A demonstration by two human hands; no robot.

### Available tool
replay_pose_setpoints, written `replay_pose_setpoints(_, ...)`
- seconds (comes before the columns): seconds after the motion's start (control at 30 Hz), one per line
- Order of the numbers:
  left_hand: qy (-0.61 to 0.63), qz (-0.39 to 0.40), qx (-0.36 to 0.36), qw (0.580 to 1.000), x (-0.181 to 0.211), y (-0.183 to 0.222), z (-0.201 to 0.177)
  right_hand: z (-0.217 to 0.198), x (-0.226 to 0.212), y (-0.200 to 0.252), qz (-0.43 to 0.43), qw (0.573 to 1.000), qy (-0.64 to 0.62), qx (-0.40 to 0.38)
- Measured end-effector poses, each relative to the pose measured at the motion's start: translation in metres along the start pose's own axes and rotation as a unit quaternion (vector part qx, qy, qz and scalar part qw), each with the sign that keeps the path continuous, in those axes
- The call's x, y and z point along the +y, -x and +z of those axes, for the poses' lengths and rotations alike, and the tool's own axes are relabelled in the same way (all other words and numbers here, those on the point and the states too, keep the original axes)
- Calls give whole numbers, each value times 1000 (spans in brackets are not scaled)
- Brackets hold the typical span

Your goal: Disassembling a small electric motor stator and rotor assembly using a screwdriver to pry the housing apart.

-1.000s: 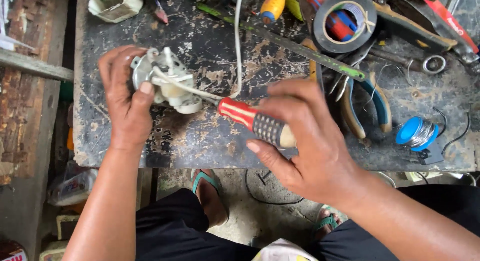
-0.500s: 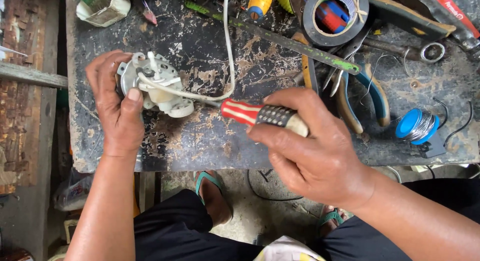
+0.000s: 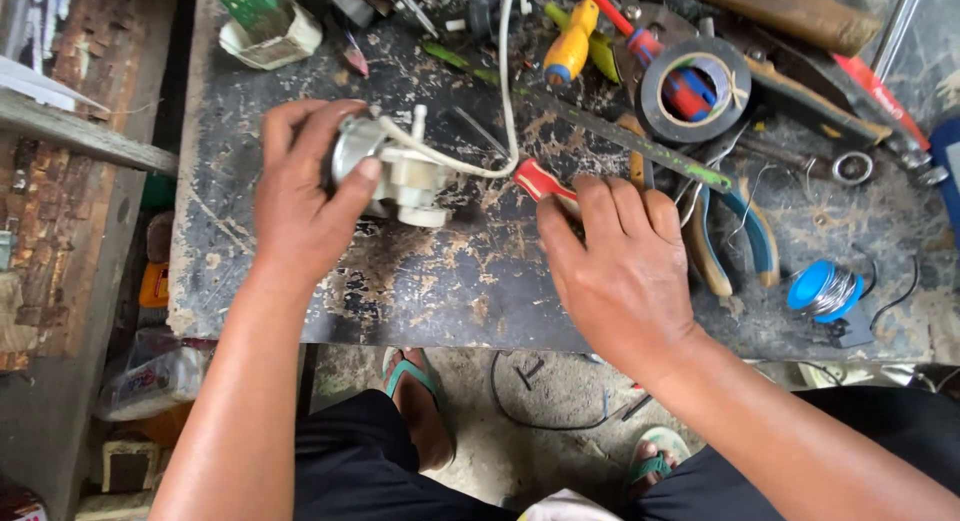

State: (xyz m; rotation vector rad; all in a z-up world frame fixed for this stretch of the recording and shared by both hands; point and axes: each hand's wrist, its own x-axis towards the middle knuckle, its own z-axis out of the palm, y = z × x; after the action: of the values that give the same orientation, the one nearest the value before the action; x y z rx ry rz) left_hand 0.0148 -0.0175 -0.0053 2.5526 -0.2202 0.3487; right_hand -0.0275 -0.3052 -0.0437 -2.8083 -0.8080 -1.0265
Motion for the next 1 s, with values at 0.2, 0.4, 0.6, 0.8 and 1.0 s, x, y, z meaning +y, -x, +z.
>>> replay_pose_setpoints(0.2,-25,-26,-74,997,13,-9,-14,15,-28,-22,42,934,-354,-18)
replay_pose_setpoints(0.4,7,-1,-18,1000,8,0,-18,30,-60,-70,160,866,-466,-85)
replay_pose_setpoints(0.6,16,-34,-13,999,7,3,-19,44,-67,-71,186,880,-432,-65)
replay_pose_setpoints(0.8,48,-31,-30,998,7,5,-28,46,-63,-72,211,847,-485,-50)
replay_pose_setpoints(1.0,69,-38,-32,996,2,5,-27,38,-65,-74,172,855,-487,-53)
